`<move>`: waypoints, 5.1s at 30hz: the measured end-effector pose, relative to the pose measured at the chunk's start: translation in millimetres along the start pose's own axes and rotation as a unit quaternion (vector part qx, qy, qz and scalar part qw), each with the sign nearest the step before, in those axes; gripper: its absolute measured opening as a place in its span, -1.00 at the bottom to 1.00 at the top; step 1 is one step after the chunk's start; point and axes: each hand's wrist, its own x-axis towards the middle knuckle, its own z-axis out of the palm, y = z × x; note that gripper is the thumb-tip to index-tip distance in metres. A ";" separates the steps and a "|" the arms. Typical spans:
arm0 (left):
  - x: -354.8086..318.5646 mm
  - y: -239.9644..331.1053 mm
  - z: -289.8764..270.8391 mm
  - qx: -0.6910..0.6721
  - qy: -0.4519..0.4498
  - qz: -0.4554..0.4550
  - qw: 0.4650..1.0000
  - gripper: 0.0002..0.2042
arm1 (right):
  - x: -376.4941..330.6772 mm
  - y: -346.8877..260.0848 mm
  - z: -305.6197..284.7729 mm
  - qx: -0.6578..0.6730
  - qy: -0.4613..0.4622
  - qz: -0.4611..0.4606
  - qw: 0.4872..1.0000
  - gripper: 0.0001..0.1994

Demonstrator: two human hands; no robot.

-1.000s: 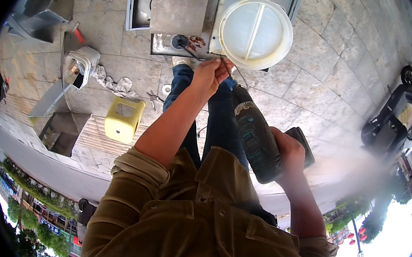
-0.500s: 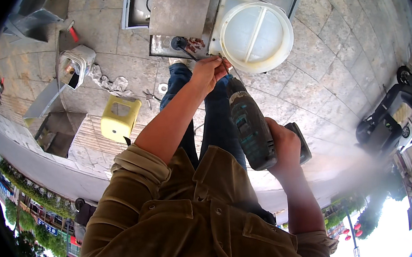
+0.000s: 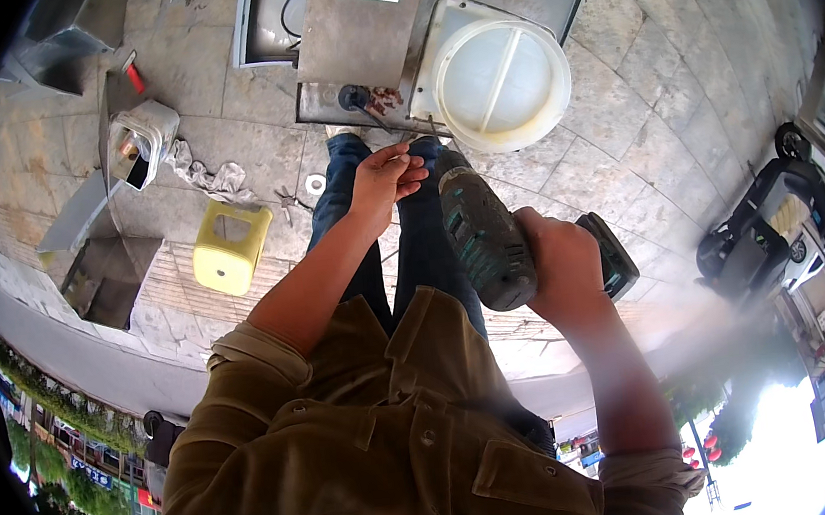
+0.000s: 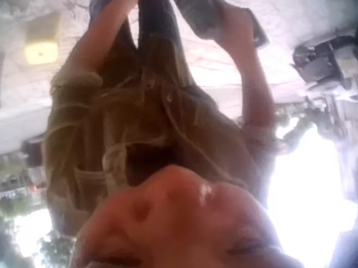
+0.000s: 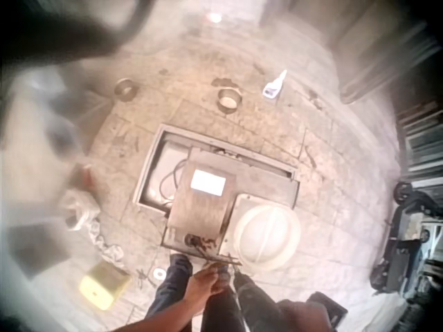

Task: The person uses a cordless drill to secure a white plastic component to a metal frame. They then pick up a large grey metal panel and attach it to the frame, aligning it and fastening it with screws. The task involves assembling parts of a metal appliance or cabinet.

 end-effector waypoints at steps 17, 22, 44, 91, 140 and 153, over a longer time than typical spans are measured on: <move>-47.2 38.1 -65.8 -0.054 -0.005 0.072 0.996 -0.68 | 12.0 -15.3 0.7 -0.120 -0.036 0.000 0.992 -0.67; -50.0 38.3 -72.9 -0.071 -0.005 0.076 0.995 -0.74 | 11.5 -16.0 1.2 -0.139 -0.045 0.002 0.989 -0.70; 9.3 -87.5 -107.1 0.180 0.033 0.083 0.980 -0.78 | -103.4 167.8 195.8 0.314 0.140 0.005 0.939 -0.72; 112.0 -175.8 3.0 0.329 -0.053 -0.008 0.943 -0.85 | -91.3 236.1 412.9 0.909 0.124 0.022 0.398 -0.66; -50.5 39.5 161.9 -0.121 -0.134 0.046 0.982 -0.84 | -113.4 162.0 -3.1 0.277 0.117 -0.061 0.952 -0.77; -55.0 -9.9 123.4 -0.164 -0.035 -0.002 0.986 -0.84 | -96.3 182.8 -8.0 0.662 -0.067 0.107 0.739 -0.84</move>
